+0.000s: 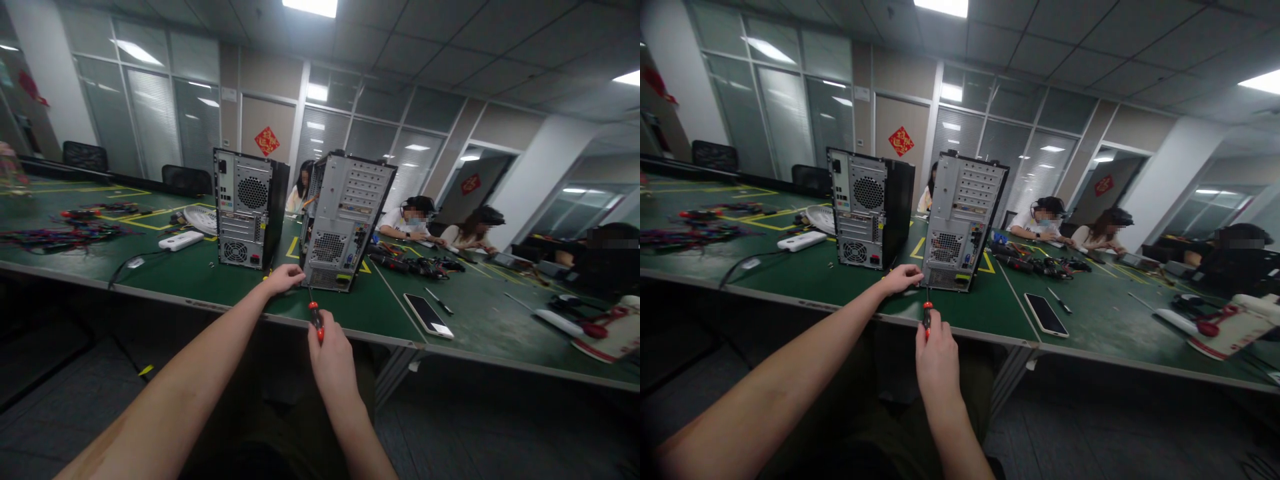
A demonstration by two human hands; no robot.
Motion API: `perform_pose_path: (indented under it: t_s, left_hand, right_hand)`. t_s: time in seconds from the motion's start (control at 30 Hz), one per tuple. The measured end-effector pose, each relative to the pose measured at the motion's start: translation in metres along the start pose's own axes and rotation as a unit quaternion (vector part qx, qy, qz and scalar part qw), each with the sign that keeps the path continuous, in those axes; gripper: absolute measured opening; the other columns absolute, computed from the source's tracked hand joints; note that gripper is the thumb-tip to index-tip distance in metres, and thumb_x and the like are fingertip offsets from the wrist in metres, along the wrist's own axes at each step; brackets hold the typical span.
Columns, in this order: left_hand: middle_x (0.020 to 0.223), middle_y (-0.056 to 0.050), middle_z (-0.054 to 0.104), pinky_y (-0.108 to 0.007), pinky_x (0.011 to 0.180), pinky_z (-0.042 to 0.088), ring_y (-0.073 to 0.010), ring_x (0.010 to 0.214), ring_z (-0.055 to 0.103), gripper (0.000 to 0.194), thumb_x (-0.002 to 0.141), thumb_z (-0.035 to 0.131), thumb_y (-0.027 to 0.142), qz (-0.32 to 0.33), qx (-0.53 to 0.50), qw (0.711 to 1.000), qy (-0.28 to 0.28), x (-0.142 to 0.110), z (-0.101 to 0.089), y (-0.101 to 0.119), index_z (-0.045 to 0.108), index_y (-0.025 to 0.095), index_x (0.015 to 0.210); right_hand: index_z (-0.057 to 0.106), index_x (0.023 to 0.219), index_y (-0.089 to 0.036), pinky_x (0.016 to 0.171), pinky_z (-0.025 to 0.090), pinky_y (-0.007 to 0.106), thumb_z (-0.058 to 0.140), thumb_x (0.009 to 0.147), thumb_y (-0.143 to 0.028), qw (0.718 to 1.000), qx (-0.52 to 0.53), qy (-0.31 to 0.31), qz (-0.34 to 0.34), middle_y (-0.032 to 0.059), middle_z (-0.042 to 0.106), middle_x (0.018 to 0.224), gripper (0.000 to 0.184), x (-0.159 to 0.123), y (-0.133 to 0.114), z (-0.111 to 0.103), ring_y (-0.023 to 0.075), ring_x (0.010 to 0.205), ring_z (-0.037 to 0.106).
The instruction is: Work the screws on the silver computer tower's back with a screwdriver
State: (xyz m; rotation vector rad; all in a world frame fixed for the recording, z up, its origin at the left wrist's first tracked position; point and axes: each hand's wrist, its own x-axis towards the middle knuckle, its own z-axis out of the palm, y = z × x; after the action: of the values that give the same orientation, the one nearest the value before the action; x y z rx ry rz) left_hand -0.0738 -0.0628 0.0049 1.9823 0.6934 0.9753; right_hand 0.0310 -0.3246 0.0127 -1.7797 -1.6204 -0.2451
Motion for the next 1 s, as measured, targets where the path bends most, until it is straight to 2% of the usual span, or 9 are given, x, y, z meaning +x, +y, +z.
perform_pose_path:
  t_s: [0.1, 0.2, 0.33, 0.4, 0.5, 0.67, 0.87, 0.93, 1.0]
  left_hand:
    - [0.068, -0.002, 0.067, -0.029, 0.068, 0.049, -0.0165, 0.066, 0.063, 0.038, 0.079, 0.071, 0.055, 0.000, 0.000, 1.000, 0.001, 0.000, 0.000, -0.001, 0.067, 0.017, 0.080]
    - [0.069, -0.001, 0.067, -0.029, 0.067, 0.049, -0.0159, 0.065, 0.063, 0.039, 0.080, 0.070, 0.056, 0.004, 0.003, 1.000, 0.000, 0.000, -0.001, -0.001, 0.067, 0.017, 0.080]
    - [0.069, -0.002, 0.068, -0.029, 0.067, 0.049, -0.0158, 0.065, 0.063, 0.038, 0.081, 0.069, 0.055, 0.006, 0.013, 1.000, 0.003, -0.001, -0.002, -0.001, 0.067, 0.017, 0.082]
    - [0.070, -0.002, 0.069, -0.029, 0.068, 0.049, -0.0158, 0.065, 0.063, 0.037, 0.082, 0.069, 0.054, 0.003, 0.017, 1.000, 0.003, -0.002, -0.002, -0.001, 0.068, 0.017, 0.083]
    - [0.070, -0.002, 0.069, -0.029, 0.069, 0.049, -0.0156, 0.065, 0.063, 0.037, 0.082, 0.068, 0.053, 0.003, 0.017, 1.000, 0.006, -0.001, -0.002, -0.002, 0.068, 0.017, 0.084]
    - [0.070, -0.002, 0.068, -0.029, 0.068, 0.049, -0.0157, 0.065, 0.063, 0.038, 0.081, 0.069, 0.054, 0.000, 0.003, 1.000, 0.008, -0.001, 0.001, -0.003, 0.068, 0.017, 0.084]
    - [0.072, -0.002, 0.067, -0.029, 0.069, 0.049, -0.0159, 0.065, 0.063, 0.041, 0.078, 0.070, 0.057, -0.010, -0.013, 1.000, 0.007, -0.001, 0.001, 0.000, 0.067, 0.017, 0.083]
    - [0.074, -0.002, 0.068, -0.030, 0.070, 0.049, -0.0162, 0.066, 0.063, 0.040, 0.078, 0.070, 0.057, -0.010, -0.010, 1.000, 0.007, -0.002, 0.001, 0.000, 0.067, 0.017, 0.084]
    - [0.075, -0.002, 0.069, -0.030, 0.070, 0.049, -0.0162, 0.067, 0.064, 0.040, 0.079, 0.070, 0.056, -0.005, -0.009, 1.000, 0.005, -0.002, 0.001, -0.001, 0.068, 0.017, 0.085]
  right_hand:
    - [0.065, 0.121, -0.017, 0.074, 0.052, 0.028, 0.053, 0.104, -0.025, 1.000, 0.005, -0.006, -0.014, 0.0061, 0.068, 0.089, 0.022, 0.001, 0.004, -0.001, 0.0209, 0.081, 0.069]
    - [0.067, 0.114, -0.019, 0.078, 0.054, 0.030, 0.058, 0.099, -0.021, 1.000, 0.022, 0.013, -0.009, 0.0096, 0.066, 0.106, 0.018, 0.000, 0.002, -0.004, 0.0204, 0.086, 0.069]
    - [0.064, 0.118, -0.020, 0.080, 0.055, 0.031, 0.062, 0.087, -0.005, 1.000, 0.013, 0.001, 0.002, 0.0117, 0.056, 0.124, 0.034, -0.002, -0.005, -0.009, 0.0211, 0.093, 0.069]
    - [0.063, 0.117, -0.020, 0.077, 0.054, 0.029, 0.059, 0.087, -0.003, 1.000, 0.005, -0.020, 0.006, 0.0101, 0.058, 0.119, 0.035, -0.002, -0.007, -0.009, 0.0202, 0.090, 0.069]
    - [0.061, 0.111, -0.018, 0.070, 0.050, 0.026, 0.059, 0.093, -0.010, 0.999, -0.001, -0.040, 0.014, 0.0072, 0.062, 0.103, 0.020, 0.000, -0.007, -0.008, 0.0194, 0.081, 0.068]
    - [0.061, 0.115, -0.018, 0.068, 0.048, 0.027, 0.053, 0.101, -0.021, 0.999, 0.004, -0.032, 0.004, 0.0035, 0.064, 0.084, 0.017, 0.002, -0.004, -0.003, 0.0206, 0.076, 0.068]
    - [0.068, 0.117, -0.021, 0.083, 0.056, 0.035, 0.054, 0.088, -0.006, 0.999, -0.010, 0.027, -0.031, 0.0128, 0.057, 0.124, 0.036, -0.003, -0.002, -0.005, 0.0236, 0.096, 0.069]
    - [0.067, 0.121, -0.021, 0.081, 0.057, 0.035, 0.051, 0.087, -0.004, 0.999, -0.015, 0.031, -0.030, 0.0125, 0.057, 0.122, 0.042, -0.003, -0.002, -0.006, 0.0230, 0.093, 0.069]
    - [0.066, 0.121, -0.020, 0.075, 0.056, 0.032, 0.052, 0.090, -0.008, 0.999, -0.013, 0.024, -0.020, 0.0109, 0.060, 0.114, 0.036, -0.001, -0.002, -0.007, 0.0210, 0.086, 0.069]
